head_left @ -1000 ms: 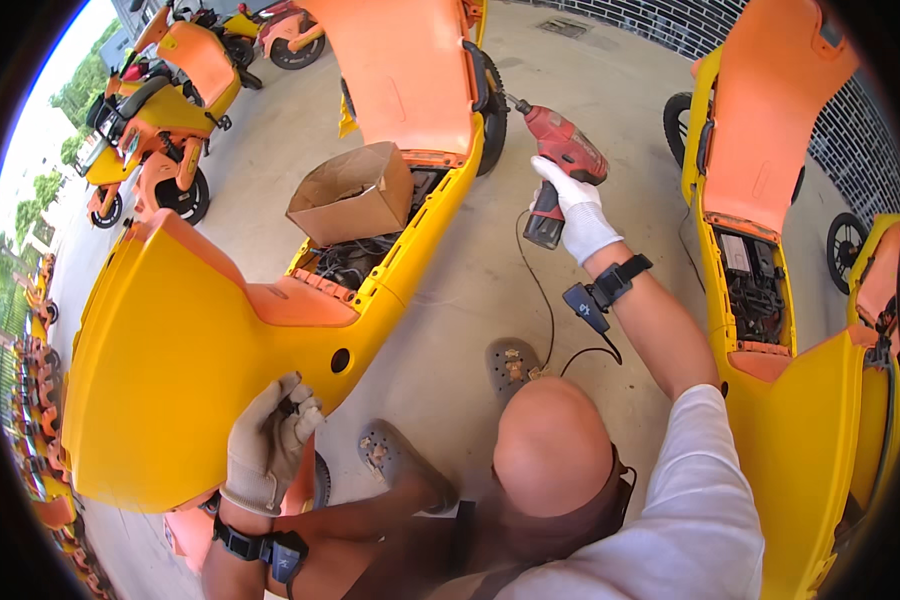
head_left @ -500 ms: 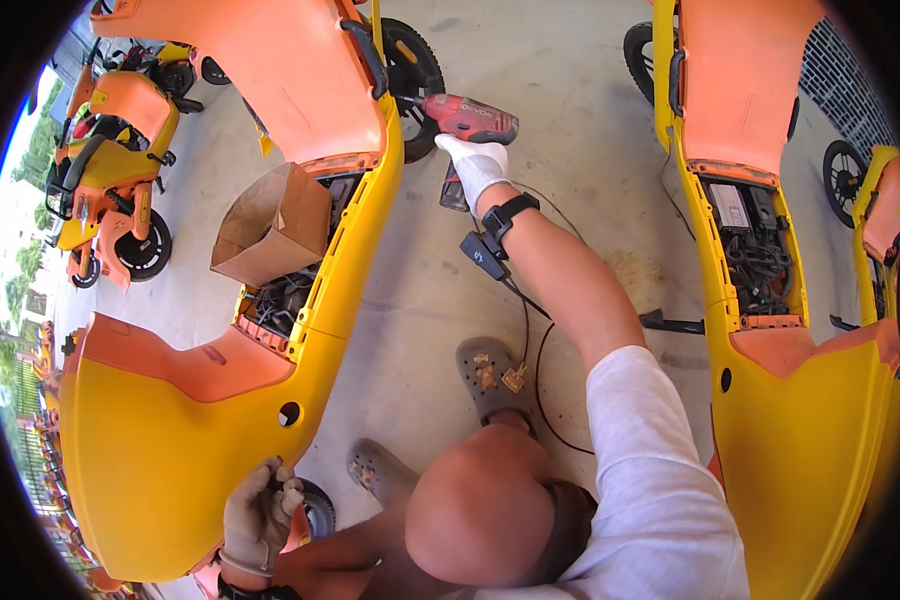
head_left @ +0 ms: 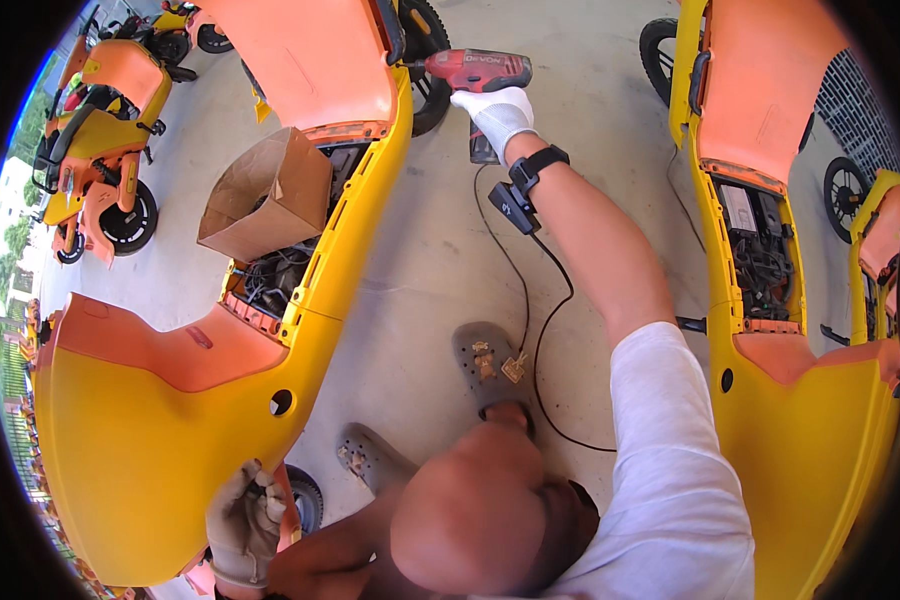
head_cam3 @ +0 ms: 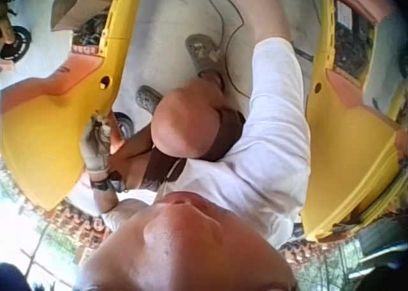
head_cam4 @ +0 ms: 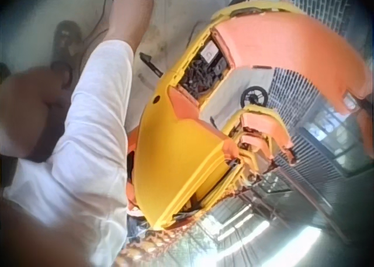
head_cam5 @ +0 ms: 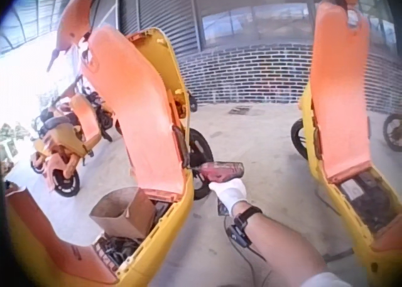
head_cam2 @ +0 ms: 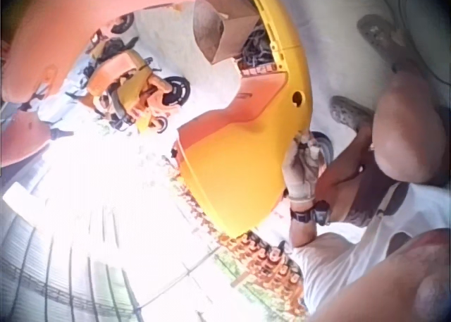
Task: The person uses a power screwdriver to remove and install screws on the body panels of several electric scooters.
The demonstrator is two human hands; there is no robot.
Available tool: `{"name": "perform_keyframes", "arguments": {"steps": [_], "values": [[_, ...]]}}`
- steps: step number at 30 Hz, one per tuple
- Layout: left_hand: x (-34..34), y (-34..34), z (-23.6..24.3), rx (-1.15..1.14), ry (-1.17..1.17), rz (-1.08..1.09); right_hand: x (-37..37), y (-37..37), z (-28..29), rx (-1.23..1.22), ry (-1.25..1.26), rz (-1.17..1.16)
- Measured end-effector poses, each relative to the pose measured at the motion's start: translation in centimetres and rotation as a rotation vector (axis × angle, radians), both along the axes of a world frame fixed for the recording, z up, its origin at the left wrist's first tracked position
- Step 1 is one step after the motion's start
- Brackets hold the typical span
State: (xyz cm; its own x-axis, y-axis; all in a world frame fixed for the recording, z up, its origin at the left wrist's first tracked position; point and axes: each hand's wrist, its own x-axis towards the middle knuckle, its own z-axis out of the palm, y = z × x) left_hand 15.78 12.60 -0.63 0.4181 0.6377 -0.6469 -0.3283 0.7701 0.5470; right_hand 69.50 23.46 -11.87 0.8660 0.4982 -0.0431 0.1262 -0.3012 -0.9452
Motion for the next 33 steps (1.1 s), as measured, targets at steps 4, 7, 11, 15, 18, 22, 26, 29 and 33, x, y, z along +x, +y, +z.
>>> {"name": "perform_keyframes", "arguments": {"steps": [4, 7, 11, 15, 18, 22, 26, 29, 33], "values": [[0.6, 0.1, 1.5, 0.075, -0.118, -0.030, 0.0, 0.8, 0.8, -0.080, -0.177, -0.002], [0.4, 0.3, 2.2, 0.113, -0.047, 0.062, -1.1, 0.9, 1.5, -0.096, -0.217, -0.020], [0.5, 0.1, 3.0, 0.138, -0.048, 0.078, -1.2, 1.7, 1.2, -0.090, -0.186, -0.052], [0.3, 0.5, 1.6, 0.096, -0.070, 0.039, 0.3, 0.5, -0.2, -0.095, -0.245, -0.084], [0.2, -0.2, 2.1, 0.137, -0.018, 0.042, 0.2, 1.0, 0.0, -0.048, -0.219, -0.062], [2.0, -0.8, 2.9, 0.209, 0.078, 0.131, 0.9, 1.2, -2.3, 0.314, -0.312, -0.108], [1.8, -1.3, 3.8, 0.233, 0.089, 0.168, -1.9, -1.3, -0.8, 0.401, 0.220, -0.227], [2.2, -0.6, 4.1, 0.209, 0.023, 0.093, 1.3, -6.3, -1.1, 0.200, 0.038, -0.239], [0.8, -0.3, 3.5, 0.342, -0.081, 0.011, -3.6, -9.1, 3.0, 0.291, -0.094, 0.133]]}}
